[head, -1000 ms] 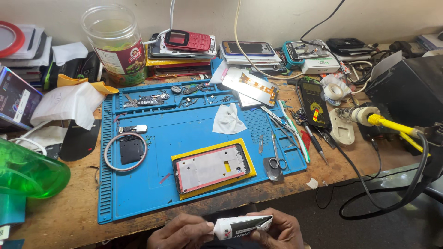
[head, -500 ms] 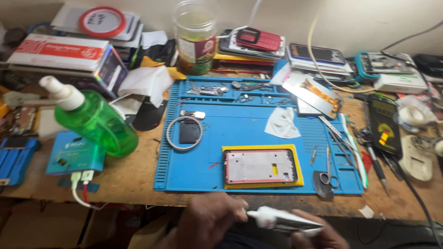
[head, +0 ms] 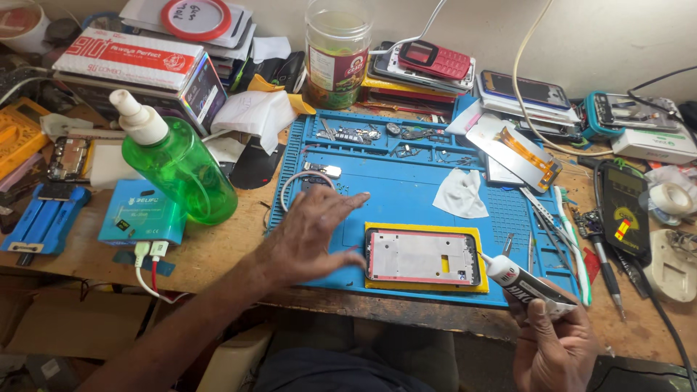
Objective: The person works on a disassembled mobile phone on a cluttered workbench. They peel a protective film from a flexible ribbon cable, then apply adhesive from a tube along the edges of the phone's internal frame.
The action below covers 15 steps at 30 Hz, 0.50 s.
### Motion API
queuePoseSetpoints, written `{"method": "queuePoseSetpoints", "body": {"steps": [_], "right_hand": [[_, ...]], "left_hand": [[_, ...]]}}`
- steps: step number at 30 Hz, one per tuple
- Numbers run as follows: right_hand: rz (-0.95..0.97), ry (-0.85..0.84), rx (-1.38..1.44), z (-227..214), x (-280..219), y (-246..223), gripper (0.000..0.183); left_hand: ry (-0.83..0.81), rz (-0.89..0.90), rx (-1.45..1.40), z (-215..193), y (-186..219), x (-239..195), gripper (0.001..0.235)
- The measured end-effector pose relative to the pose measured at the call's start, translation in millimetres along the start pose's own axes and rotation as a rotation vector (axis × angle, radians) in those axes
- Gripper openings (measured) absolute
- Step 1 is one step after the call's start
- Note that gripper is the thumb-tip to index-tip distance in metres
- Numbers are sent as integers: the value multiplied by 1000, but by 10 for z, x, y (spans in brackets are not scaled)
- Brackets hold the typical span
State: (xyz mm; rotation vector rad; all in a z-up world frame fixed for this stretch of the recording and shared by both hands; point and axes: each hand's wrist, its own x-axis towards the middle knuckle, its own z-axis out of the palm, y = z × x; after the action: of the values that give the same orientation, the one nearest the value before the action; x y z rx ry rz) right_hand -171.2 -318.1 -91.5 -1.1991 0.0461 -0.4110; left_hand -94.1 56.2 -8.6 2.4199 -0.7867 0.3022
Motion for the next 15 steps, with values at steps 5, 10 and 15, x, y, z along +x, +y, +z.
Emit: {"method": "queuePoseSetpoints", "body": {"steps": [5,10,15], "right_hand": [[119,-15,-66,67,76,60,28],[193,-54,-24,103,126,122,27],[143,-38,150,34,68,327,26]], "left_hand": [[-105,-67,-36,132,151,-89,111],[-25,22,-143,204,107,-85,106],[-9,17,-541,218,-78,99,96]]}}
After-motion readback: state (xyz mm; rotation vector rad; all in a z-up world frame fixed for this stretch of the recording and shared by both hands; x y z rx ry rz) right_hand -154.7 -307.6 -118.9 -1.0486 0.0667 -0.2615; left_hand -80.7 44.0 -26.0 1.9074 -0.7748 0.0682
